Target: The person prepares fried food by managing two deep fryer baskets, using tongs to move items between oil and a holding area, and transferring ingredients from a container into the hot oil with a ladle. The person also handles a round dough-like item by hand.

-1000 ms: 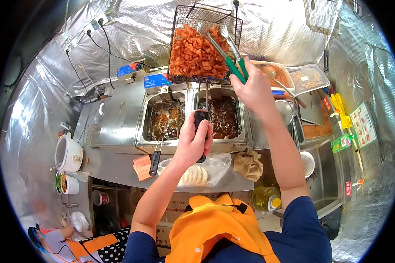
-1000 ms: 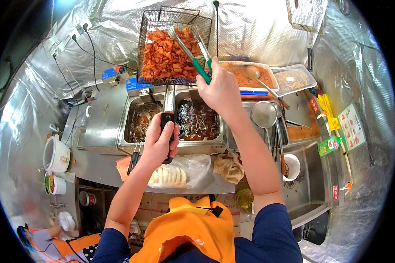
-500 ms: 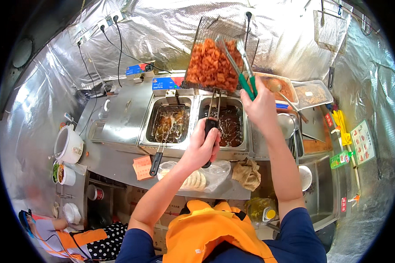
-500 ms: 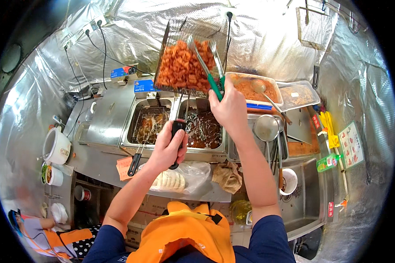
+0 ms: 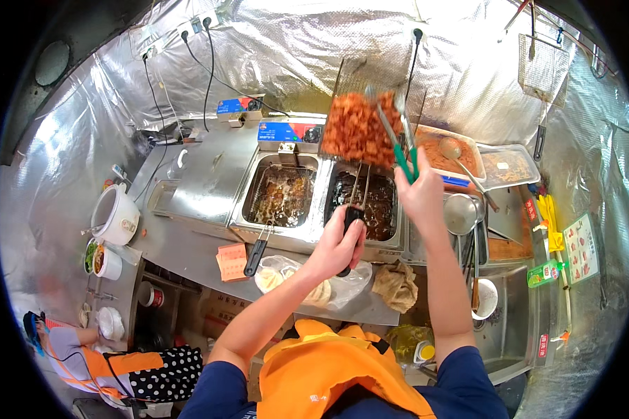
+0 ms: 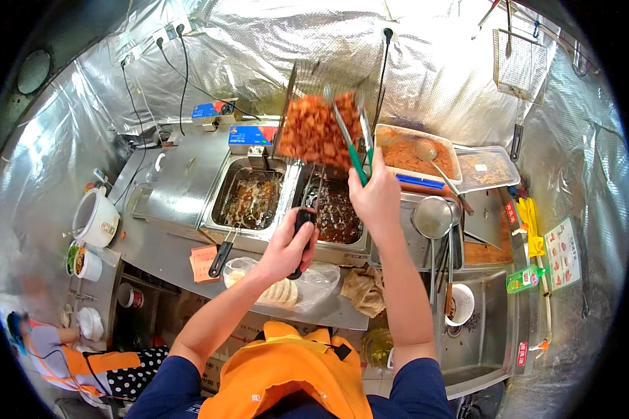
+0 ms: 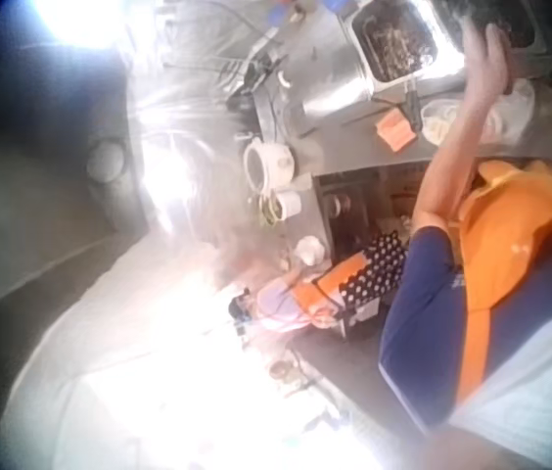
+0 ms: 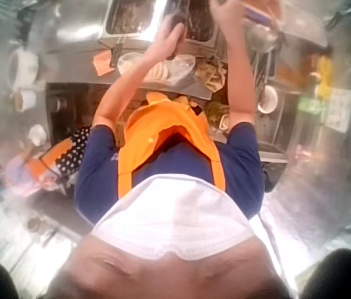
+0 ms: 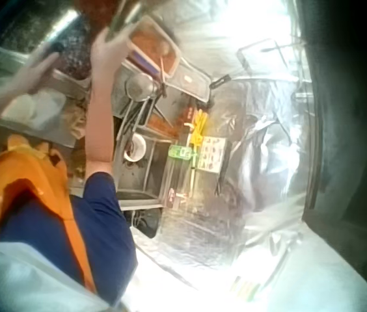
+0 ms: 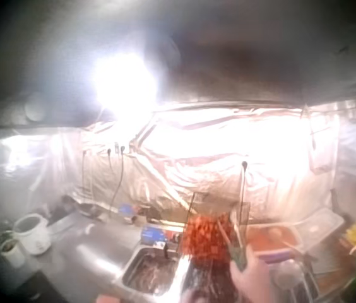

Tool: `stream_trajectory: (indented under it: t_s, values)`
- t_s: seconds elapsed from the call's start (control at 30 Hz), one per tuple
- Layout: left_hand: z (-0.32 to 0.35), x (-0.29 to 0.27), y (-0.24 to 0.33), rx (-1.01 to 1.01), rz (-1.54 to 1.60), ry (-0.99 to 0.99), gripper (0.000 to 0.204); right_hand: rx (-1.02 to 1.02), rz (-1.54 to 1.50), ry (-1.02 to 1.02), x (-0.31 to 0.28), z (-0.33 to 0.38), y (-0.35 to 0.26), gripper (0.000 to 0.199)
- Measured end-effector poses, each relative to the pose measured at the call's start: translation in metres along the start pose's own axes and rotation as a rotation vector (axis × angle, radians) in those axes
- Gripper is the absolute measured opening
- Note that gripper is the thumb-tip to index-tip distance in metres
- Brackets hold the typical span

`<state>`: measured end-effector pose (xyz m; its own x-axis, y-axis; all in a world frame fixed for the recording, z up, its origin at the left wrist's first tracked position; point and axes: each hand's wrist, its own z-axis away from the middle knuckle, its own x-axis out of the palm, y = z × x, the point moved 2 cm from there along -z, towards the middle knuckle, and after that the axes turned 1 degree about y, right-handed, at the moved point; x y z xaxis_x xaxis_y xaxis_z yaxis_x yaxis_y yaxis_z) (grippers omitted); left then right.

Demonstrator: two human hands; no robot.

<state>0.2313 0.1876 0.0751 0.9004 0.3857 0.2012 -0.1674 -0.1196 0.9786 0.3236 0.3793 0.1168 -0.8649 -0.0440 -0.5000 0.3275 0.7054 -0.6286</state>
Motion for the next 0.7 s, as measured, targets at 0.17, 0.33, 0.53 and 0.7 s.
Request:
stream_trajectory:
  t_s: [0.17, 0.33, 0.53, 0.7]
  values:
    - [0.008, 0.002, 0.013, -0.048, 0.024, 0.059, 0.014, 0.013, 0.055, -0.026, -0.006, -0.007, -0.021, 0.061]
    - [0.036, -0.009, -0.054, -0.366, 0.229, 0.112, 0.05, 0.245, 0.011, -0.223, 0.036, 0.066, 0.01, 0.028]
    - [0.049, -0.043, -0.039, -0.352, 0.667, -0.132, 0.017, 0.218, 0.632, -0.219, 0.048, 0.058, -0.07, 0.037]
    - [0.093, -0.171, 0.059, -0.044, 0.736, -0.087, 0.016, -0.098, 0.553, -0.085, 0.11, 0.034, -0.257, 0.047]
